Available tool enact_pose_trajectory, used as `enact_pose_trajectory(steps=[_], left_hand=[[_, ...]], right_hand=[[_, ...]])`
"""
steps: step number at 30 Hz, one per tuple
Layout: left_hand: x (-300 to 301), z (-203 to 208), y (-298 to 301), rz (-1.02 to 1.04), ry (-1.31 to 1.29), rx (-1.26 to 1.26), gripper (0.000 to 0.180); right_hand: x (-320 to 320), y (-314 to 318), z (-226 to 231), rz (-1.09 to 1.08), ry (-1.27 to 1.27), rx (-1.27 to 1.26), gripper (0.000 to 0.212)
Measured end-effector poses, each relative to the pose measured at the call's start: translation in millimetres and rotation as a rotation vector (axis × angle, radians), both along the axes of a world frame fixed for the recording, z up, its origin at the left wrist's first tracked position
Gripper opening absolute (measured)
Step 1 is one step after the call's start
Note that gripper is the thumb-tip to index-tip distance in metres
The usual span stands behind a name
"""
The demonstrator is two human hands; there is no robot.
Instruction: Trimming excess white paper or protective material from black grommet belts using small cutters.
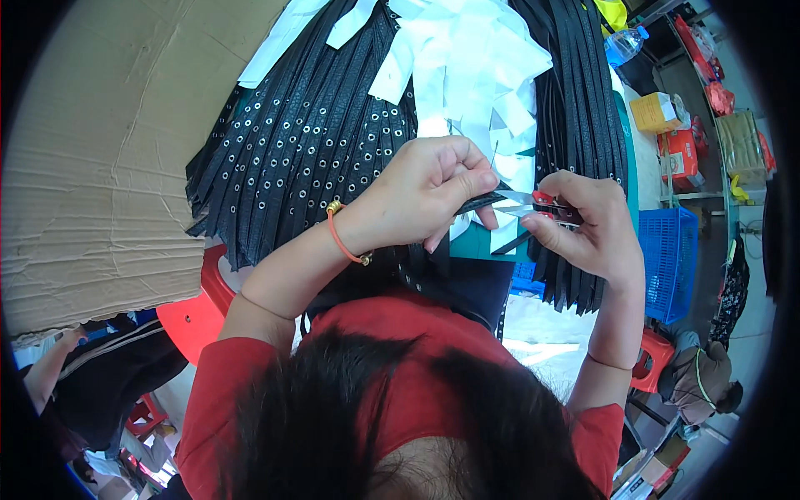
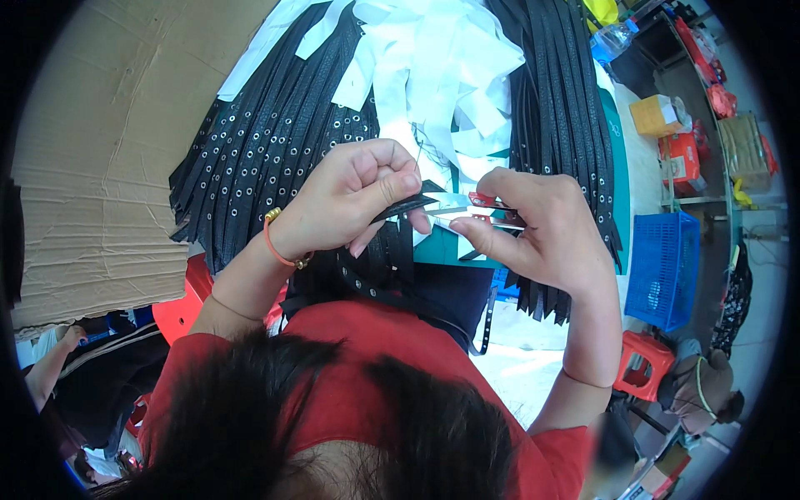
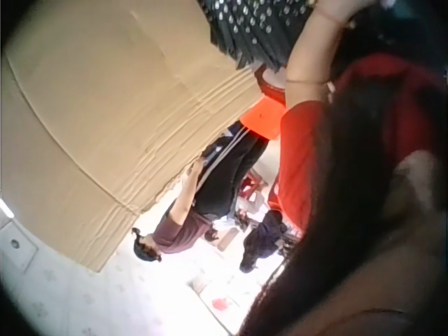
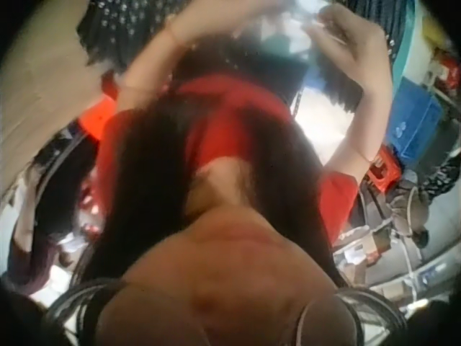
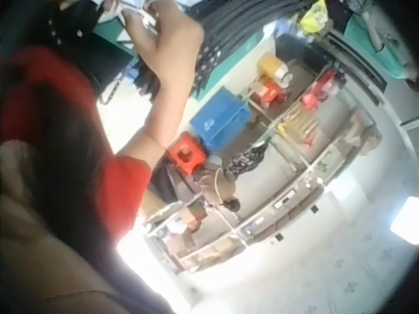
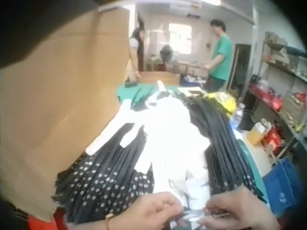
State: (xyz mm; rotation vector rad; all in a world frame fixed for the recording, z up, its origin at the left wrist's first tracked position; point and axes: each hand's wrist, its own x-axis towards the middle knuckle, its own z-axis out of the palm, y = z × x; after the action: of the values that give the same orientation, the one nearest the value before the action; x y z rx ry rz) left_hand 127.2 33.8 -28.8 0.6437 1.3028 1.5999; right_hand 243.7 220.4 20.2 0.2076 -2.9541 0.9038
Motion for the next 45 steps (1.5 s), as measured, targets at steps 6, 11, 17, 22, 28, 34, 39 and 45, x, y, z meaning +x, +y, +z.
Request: enact_pose_trajectory(steps=[6, 11, 17, 22, 28, 34, 39, 45], left_hand=[[-4.2, -0.9, -1.0, -0.150, -0.033, -0.079, 0.022], [-8.9, -3.2, -1.4, -0.254, -0.133, -0.051, 0.025], [-14.0, -2.7, -1.2, -0.318, -0.198, -0.069, 0.026], [-16.0, -1.9, 0.1, -0.344, -0.235, -0.059, 0.026], [-14.7, -6.4, 0.0, -0.330, -0.259, -0.037, 0.027], [-19.6, -8.6, 1.5, -0.294, -0.268, 0.029, 0.028], [-17.9, -12.4, 5.9, -0.252, -0.330, 0.066, 0.028], [-3.6, -21.6, 5.3, 0.050, -0.117, 0.217, 0.026]], right_hand=[[-8.1, 9.7, -9.7, 0.086, -0.153, -0.163, 0.029], [-16.1, 17.3, -19.3, 0.165, -0.189, -0.308, 0.030], [-19.3, 18.7, -32.0, 0.181, -0.239, -0.466, 0.031], [-19.2, 18.3, -38.4, 0.171, -0.285, -0.588, 0.033], [-18.8, 16.1, -41.9, 0.159, -0.254, -0.590, 0.035], [-5.8, 13.1, -69.1, -0.204, -0.066, -1.497, 0.039], [-17.6, -16.1, -57.2, 0.054, 0.356, -0.855, 0.039], [-31.6, -13.6, -26.0, -0.443, 0.165, -0.920, 0.032]])
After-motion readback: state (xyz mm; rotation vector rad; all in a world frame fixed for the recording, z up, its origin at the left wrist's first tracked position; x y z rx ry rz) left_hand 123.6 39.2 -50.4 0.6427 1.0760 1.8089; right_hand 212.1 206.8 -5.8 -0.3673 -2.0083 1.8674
